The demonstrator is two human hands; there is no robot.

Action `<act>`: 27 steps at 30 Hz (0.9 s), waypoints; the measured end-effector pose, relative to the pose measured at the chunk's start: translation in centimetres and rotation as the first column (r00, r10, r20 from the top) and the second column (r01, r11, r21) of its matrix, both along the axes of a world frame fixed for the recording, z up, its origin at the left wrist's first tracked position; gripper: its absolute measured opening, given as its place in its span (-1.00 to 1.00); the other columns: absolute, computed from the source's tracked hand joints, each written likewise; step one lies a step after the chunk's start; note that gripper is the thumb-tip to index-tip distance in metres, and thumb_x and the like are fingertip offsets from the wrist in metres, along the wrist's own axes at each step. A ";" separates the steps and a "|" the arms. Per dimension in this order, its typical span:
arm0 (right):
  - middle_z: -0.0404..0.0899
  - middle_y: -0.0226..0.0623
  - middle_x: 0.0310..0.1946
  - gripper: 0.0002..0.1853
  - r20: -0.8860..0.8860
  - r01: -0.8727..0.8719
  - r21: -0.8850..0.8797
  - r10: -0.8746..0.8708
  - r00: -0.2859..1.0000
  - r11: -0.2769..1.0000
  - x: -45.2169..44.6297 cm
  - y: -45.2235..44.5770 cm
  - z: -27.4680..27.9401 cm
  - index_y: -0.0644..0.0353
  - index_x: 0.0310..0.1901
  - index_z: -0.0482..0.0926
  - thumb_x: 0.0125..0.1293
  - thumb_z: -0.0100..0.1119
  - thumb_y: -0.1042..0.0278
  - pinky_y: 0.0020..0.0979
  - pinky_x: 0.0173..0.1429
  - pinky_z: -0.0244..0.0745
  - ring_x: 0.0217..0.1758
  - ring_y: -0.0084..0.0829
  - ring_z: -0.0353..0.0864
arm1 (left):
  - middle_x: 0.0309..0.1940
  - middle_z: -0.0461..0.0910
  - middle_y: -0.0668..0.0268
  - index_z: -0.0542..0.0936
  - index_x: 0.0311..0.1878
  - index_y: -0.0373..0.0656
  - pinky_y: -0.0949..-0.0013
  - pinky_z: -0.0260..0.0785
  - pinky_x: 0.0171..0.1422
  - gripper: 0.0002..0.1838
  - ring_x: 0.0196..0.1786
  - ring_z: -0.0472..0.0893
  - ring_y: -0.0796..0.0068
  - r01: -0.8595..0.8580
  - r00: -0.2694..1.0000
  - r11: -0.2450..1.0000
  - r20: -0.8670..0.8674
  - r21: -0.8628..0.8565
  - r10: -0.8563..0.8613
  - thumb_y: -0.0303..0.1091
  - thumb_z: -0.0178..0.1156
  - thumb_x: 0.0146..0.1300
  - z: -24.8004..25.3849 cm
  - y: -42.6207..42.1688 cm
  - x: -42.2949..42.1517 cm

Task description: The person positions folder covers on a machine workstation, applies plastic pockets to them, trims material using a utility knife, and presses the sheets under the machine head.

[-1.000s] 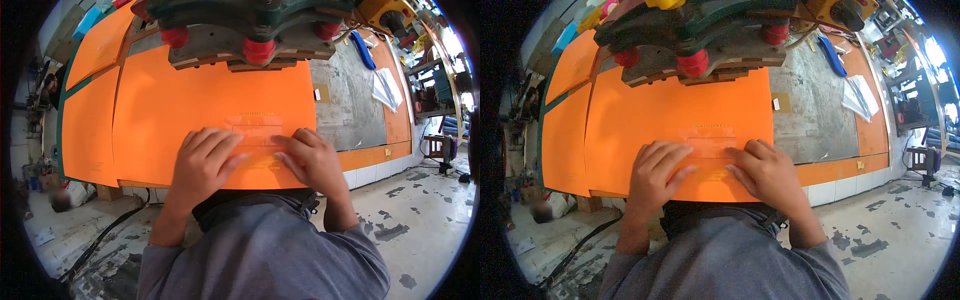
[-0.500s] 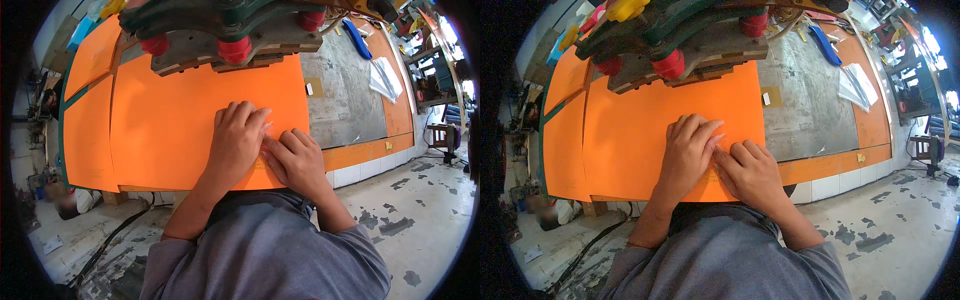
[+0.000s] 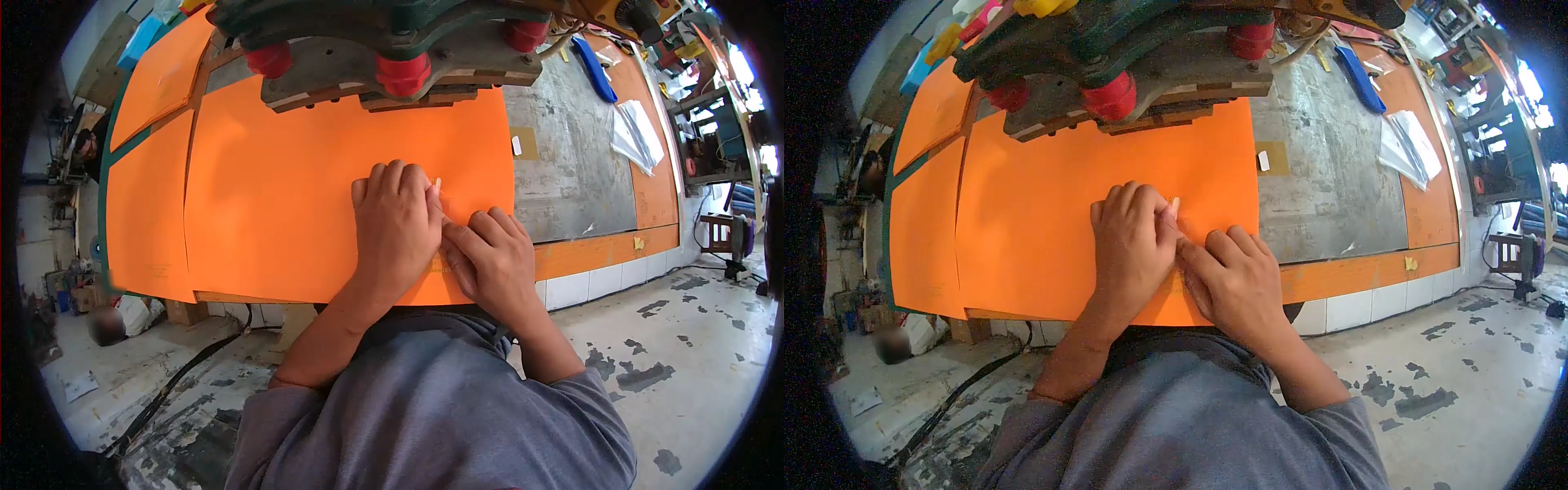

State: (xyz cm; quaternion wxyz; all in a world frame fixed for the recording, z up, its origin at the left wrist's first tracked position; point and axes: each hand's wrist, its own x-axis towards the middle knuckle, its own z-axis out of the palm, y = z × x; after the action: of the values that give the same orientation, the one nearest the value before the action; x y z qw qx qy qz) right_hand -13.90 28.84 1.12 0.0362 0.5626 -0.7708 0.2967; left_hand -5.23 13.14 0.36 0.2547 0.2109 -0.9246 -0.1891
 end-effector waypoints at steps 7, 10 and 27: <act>0.52 -0.37 -0.34 -0.62 0.017 0.025 0.006 -0.025 1.000 1.000 0.1 0.1 0.2 0.02 0.16 0.83 0.30 0.50 0.37 -0.20 -0.13 0.50 -0.23 -0.26 0.56 | -0.23 0.57 0.21 0.50 -0.19 -0.10 -0.08 0.30 0.10 -0.83 -0.02 0.60 0.05 -0.277 0.958 0.958 0.051 -0.077 0.281 -0.43 0.35 0.42 -1.1 -5.6 5.6; 0.53 -0.37 -0.34 -0.61 0.051 0.018 0.031 -0.020 0.999 0.999 0.0 0.2 0.4 0.03 0.18 0.82 0.30 0.51 0.37 -0.19 -0.12 0.50 -0.23 -0.26 0.56 | -0.27 0.54 0.22 0.48 -0.19 -0.11 -0.04 0.29 0.08 -0.81 -0.07 0.59 0.06 -0.410 0.906 0.908 0.077 -0.081 0.416 -0.44 0.35 0.44 -0.2 -8.6 11.8; 0.59 -0.31 -0.23 -0.75 0.245 -0.290 -0.125 0.312 0.918 0.949 4.8 -4.9 0.1 0.07 0.02 0.74 0.31 0.41 0.37 -0.17 -0.05 0.57 -0.12 -0.22 0.69 | -0.06 0.76 0.14 0.64 0.04 -0.20 0.03 0.43 0.35 -0.74 0.17 0.68 0.04 0.335 0.931 0.855 -0.277 0.396 -0.237 -0.17 0.29 0.57 3.5 -4.2 12.0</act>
State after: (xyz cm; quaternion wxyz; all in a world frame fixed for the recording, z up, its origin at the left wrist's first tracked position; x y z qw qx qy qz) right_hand -9.05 23.93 1.24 -0.0879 0.6281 -0.6596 0.4032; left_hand 6.77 8.91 3.88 0.2694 0.0999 -0.8459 -0.4494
